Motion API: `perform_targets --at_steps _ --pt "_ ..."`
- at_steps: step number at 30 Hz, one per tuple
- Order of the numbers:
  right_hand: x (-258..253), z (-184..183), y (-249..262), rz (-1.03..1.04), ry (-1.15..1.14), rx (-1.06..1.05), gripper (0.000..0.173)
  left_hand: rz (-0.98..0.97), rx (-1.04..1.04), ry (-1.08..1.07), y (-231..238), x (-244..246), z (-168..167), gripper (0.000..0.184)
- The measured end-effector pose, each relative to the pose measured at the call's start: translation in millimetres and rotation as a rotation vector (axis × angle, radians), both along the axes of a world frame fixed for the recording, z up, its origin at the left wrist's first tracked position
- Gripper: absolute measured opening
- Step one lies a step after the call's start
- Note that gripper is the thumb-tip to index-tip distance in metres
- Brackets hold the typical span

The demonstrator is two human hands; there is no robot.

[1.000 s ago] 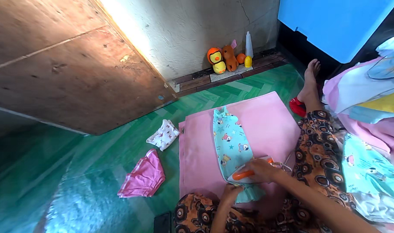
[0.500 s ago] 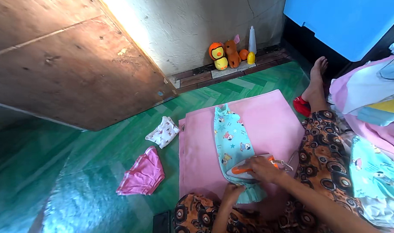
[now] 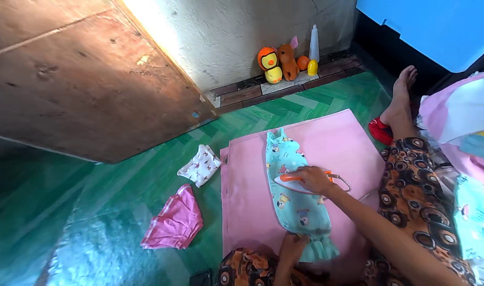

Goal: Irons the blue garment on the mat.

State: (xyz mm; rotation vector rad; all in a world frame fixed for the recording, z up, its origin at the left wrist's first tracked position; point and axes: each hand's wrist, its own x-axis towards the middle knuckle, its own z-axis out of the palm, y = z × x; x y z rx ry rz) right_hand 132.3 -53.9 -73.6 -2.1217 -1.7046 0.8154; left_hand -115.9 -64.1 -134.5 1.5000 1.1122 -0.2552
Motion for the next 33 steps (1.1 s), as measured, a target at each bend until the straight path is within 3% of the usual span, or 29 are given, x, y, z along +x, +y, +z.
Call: perform_targets --at_steps 9,27,29,33 --pt "33.4 12.2 64.7 -0.104 -0.007 -0.053 0.053 -0.183 0.073 0.129 4.8 0.8 -11.9 0.044" --pt "79.8 8.5 123.2 -0.143 -0.002 -0.113 0.045 -0.172 0.026 0.12 2.4 1.1 -4.4 0.039" --pt "78.5 9.1 119.3 -0.153 0.04 -0.112 0.045 -0.156 0.123 0.145 0.4 0.7 2.6 0.04" --pt "73.0 12.9 106.9 -0.13 0.081 -0.125 0.048 0.005 0.539 0.15 7.8 7.3 23.5 0.04"
